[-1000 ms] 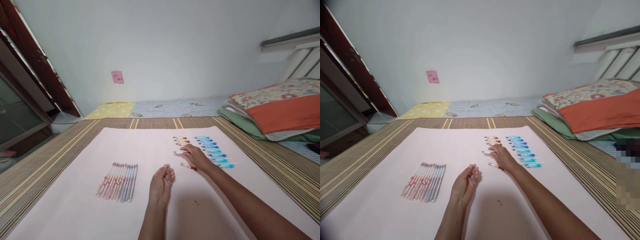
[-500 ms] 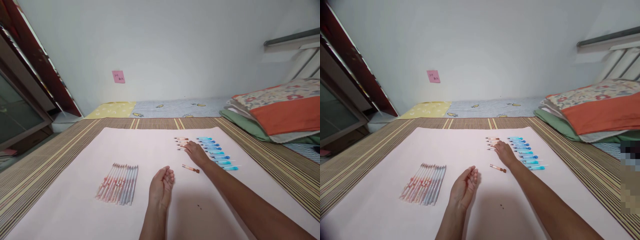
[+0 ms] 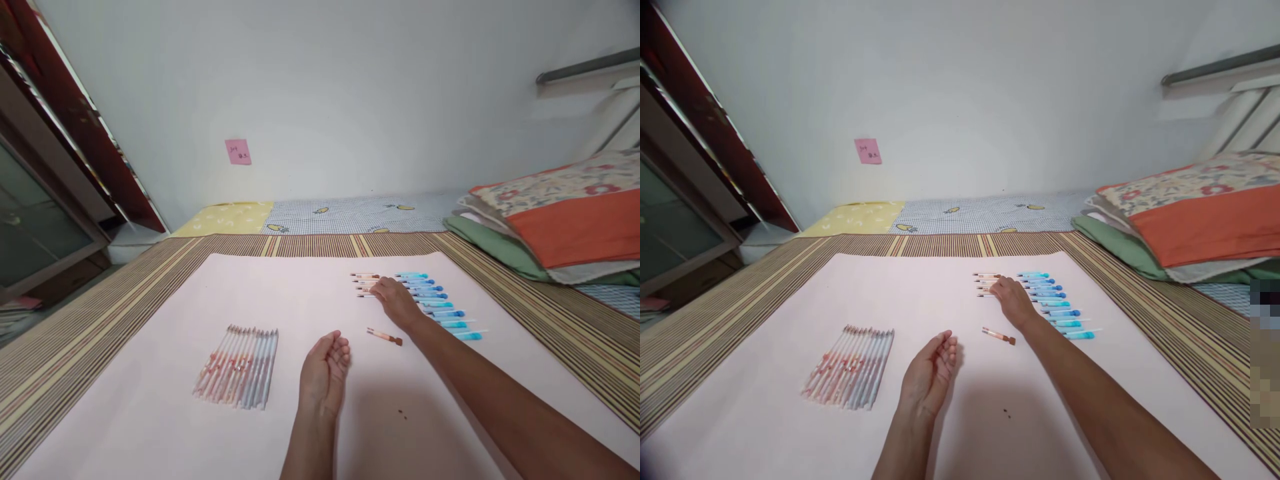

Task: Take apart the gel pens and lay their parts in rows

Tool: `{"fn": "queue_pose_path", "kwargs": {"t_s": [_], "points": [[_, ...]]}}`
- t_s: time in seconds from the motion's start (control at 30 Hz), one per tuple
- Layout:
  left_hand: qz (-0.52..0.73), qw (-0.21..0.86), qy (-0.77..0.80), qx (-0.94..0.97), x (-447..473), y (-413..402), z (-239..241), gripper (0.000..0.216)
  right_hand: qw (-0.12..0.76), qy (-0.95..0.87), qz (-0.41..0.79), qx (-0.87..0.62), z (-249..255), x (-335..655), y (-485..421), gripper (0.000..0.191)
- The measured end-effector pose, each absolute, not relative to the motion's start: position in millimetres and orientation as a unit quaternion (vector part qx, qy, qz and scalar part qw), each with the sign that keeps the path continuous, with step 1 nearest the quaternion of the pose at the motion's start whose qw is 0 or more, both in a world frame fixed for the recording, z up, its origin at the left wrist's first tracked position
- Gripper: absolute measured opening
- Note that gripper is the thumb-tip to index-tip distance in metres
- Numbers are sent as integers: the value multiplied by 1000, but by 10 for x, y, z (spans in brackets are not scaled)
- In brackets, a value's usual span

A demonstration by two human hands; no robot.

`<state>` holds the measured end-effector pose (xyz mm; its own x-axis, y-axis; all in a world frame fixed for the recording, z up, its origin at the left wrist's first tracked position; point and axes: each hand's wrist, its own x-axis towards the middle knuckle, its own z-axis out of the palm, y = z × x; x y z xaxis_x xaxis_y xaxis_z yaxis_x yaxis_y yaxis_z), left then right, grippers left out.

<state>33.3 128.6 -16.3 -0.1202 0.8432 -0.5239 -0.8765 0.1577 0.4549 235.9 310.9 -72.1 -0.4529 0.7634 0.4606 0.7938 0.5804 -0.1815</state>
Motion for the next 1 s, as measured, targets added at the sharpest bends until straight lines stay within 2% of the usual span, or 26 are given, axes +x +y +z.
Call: {"fn": "queue_pose_path", "kwargs": {"t_s": [0.37,0.47,0.6,0.73,1.0], "points": [[653,661,370,-21,314,1282,-184,26,287,-834,11,-472,-571,2316,3006,22],[657,657,369,-23,289,1292,-170,26,269,-822,105,-490,-392,2388,2802,16],[658,658,366,-20,286,1300,-171,26,184,-822,221,-491,-264,2480,2455,4],[654,660,369,-30,293,1294,-176,25,136,-842,200,-483,-309,2456,2213,7],[656,653,376,-33,276,1294,-158,23,147,-843,159,-492,-178,2446,2308,13]]}}
